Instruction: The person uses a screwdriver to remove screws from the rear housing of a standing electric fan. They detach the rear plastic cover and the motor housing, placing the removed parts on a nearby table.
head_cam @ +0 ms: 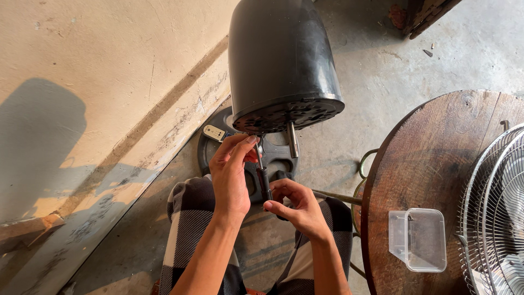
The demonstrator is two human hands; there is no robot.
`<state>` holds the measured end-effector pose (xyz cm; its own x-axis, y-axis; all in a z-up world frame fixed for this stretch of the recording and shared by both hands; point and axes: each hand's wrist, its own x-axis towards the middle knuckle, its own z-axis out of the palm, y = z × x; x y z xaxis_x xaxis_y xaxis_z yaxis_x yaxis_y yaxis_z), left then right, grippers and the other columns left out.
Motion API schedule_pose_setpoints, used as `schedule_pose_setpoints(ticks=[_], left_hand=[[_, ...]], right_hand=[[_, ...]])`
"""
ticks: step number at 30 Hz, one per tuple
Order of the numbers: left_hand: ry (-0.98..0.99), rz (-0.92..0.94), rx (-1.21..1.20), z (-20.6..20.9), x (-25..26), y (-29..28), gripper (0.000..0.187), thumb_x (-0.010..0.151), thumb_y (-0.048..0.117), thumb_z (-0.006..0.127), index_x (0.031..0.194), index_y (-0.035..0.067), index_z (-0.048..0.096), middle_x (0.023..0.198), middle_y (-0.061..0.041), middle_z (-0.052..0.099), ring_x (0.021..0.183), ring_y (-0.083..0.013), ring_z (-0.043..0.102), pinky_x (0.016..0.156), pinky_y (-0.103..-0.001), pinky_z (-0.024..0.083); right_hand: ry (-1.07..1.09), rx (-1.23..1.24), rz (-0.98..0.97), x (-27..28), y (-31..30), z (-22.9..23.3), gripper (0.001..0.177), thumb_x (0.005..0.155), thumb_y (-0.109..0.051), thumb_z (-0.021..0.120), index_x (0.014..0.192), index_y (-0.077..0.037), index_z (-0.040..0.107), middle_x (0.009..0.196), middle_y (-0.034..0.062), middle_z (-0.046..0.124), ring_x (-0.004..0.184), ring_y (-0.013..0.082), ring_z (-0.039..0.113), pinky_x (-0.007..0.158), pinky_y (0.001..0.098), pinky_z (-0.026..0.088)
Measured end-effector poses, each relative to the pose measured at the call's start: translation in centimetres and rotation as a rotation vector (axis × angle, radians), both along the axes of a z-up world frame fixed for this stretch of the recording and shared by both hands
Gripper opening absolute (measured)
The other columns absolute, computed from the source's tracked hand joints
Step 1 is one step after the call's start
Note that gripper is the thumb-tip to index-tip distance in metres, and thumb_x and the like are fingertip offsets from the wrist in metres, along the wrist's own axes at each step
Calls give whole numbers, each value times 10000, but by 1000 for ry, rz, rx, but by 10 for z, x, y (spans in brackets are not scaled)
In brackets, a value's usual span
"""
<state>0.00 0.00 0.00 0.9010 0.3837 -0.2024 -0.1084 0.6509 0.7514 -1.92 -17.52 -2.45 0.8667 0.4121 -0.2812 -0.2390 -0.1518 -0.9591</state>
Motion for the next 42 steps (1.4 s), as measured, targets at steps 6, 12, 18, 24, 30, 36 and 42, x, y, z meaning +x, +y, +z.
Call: schedule_pose_setpoints(ticks=[6, 12, 18, 24, 30, 36, 42], left_hand=[[10, -88, -166, -9, 2, 8, 115, 917, 123, 735, 993, 42, 767, 920, -51, 735, 808, -121, 627, 806, -274, 494], [5, -167, -248, -15, 2, 10, 172, 944, 198, 724, 1009, 41, 752, 957, -67, 731, 851, -141, 622, 862, -299, 482], [-12, -184, -237, -17, 3, 11, 176, 939, 216, 730, 1013, 57, 739, 970, -69, 726, 855, -140, 627, 855, -305, 473], [-21, -194, -227, -19, 3, 12, 164, 940, 197, 723, 1020, 55, 740, 965, -66, 726, 835, -129, 618, 824, -289, 468], [-24, -200, -186, -20, 1, 12, 146, 936, 172, 715, 1010, 50, 747, 955, -60, 727, 831, -121, 617, 821, -284, 477], [-30, -212, -67, -18, -3, 13, 158, 924, 186, 723, 997, 52, 761, 961, -47, 735, 841, -104, 592, 846, -281, 465], [-74, -247, 153, -14, -12, 15, 155, 943, 196, 702, 1000, 66, 767, 957, -28, 736, 855, -87, 562, 844, -272, 449]], right_hand=[[-64, -1, -9, 0, -2, -1, 362, 780, -153, 887, 1058, -1, 711, 810, -6, 636, 781, 95, 603, 739, 253, 502], [135, -12, 43, 2, -3, -2, 295, 795, -176, 862, 1020, -22, 751, 803, -21, 658, 725, 53, 563, 597, 211, 439], [161, 4, 52, 2, -5, -1, 252, 807, -174, 847, 993, -27, 761, 805, -25, 666, 701, 42, 543, 579, 211, 408], [136, -6, 62, 3, -3, 3, 262, 811, -191, 844, 1002, -37, 754, 831, -34, 671, 758, 46, 563, 639, 221, 446], [88, -92, 89, 3, -3, 5, 287, 814, -237, 842, 1002, -37, 760, 785, -29, 638, 725, 55, 534, 612, 228, 419], [62, -165, 113, 4, -4, 5, 319, 803, -269, 843, 1016, -42, 773, 746, -27, 622, 689, 61, 523, 578, 239, 411], [32, -275, 206, 5, -4, 12, 364, 810, -342, 829, 1062, -80, 803, 722, -23, 634, 627, 68, 508, 556, 252, 410]])
